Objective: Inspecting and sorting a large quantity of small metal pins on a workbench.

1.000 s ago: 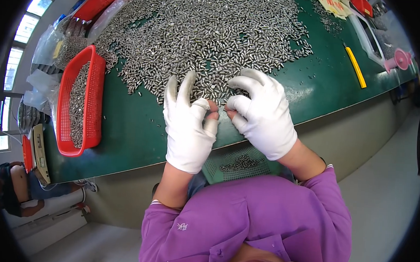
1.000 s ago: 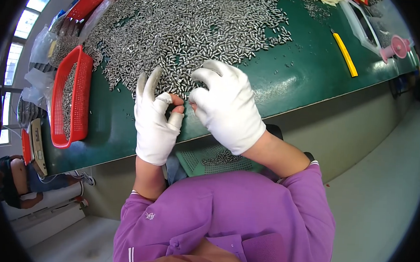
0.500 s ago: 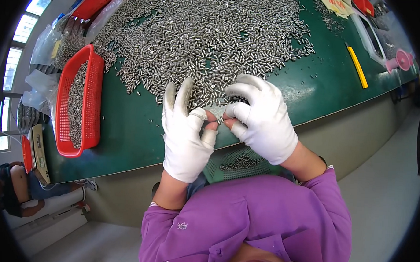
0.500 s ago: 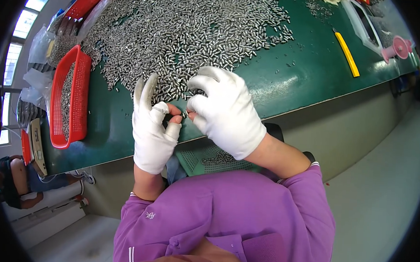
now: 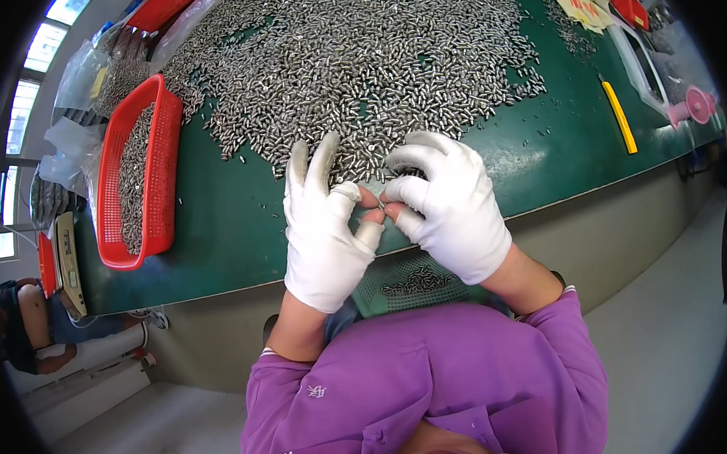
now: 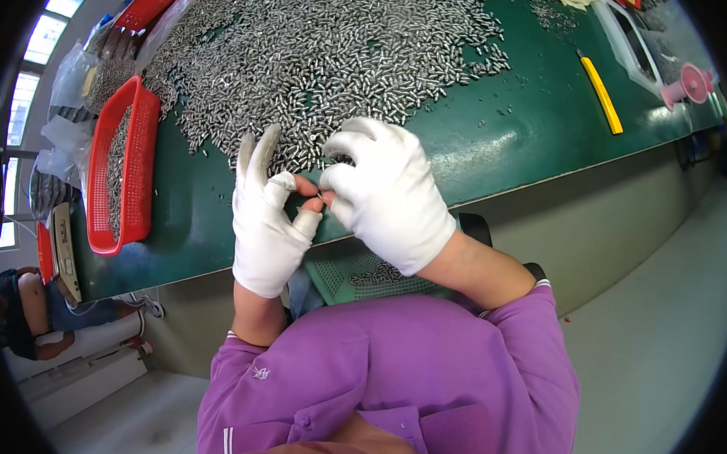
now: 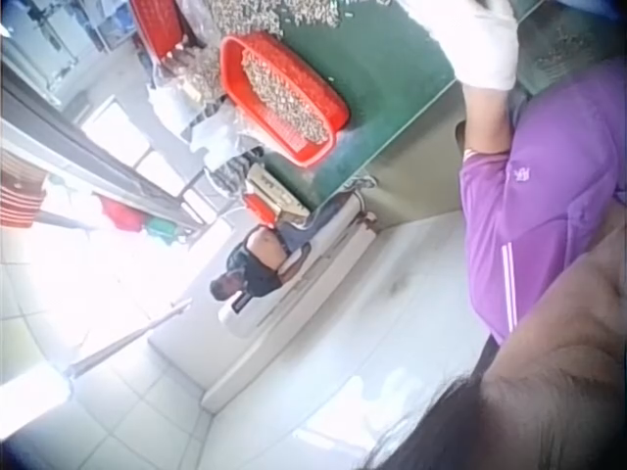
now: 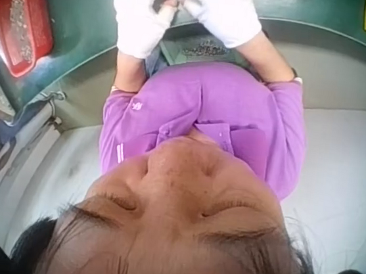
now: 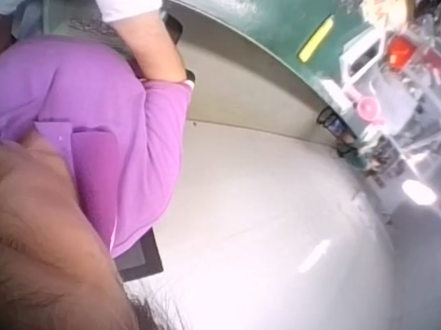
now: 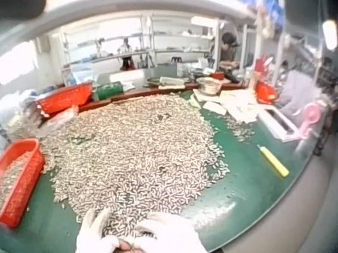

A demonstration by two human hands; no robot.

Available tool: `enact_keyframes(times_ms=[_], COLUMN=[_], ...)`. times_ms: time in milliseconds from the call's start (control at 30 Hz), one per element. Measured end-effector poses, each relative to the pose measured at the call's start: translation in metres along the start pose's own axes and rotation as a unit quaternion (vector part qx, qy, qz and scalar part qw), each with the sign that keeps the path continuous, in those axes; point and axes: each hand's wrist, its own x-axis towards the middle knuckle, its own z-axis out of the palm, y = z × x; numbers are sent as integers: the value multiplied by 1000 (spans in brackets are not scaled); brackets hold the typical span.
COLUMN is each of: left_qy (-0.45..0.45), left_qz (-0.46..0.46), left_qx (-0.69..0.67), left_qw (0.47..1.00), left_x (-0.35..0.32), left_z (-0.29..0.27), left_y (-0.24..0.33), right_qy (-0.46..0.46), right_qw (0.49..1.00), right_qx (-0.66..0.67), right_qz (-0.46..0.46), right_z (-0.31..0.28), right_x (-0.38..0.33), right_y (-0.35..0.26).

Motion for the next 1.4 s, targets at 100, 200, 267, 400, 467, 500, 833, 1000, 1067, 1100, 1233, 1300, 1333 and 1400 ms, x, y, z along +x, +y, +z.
enact_keyframes(times_ms=[100,200,267,400,467,500,833,1000,1067,1100,1233,1300,1333,1400], left_qy=[-13,-17,-23,-34,-36,-39,-151,-22,49,55,82,94,92,89], left_qz=[7,12,13,17,17,17,183,95,36,22,1,-4,-14,-25], left_qx=[-13,-24,-26,-28,-24,-21,-71,-50,-22,4,61,78,82,85], left_qw=[1000,999,999,999,999,999,969,994,998,998,995,993,992,992], left_x=[1,0,-1,-1,-1,0,3,-6,-8,-7,-4,-3,-3,-3], left_z=[-2,-2,-3,-6,-7,-7,-26,-19,-8,-6,0,0,0,-1], left_y=[-3,-6,-6,-5,-4,-3,-2,-10,-12,-13,-12,-13,-14,-14], right_qy=[-9,-13,-1,-1,4,4,-77,10,36,44,11,2,4,4], right_qw=[1000,1000,1000,1000,1000,1000,993,999,999,997,998,998,998,998], right_qx=[3,22,6,5,-4,-4,47,-3,-39,-61,-61,-57,-63,-67], right_qz=[12,7,6,-2,-5,-5,-81,-30,-12,-1,0,4,1,-1], right_z=[-1,-2,-3,-4,-4,-4,-18,-17,-13,-11,-5,-3,-2,0], right_x=[0,0,0,-2,-3,-3,-6,-7,-2,0,9,10,11,10], right_y=[-2,-4,-6,-4,-4,-4,4,2,5,4,8,7,7,6])
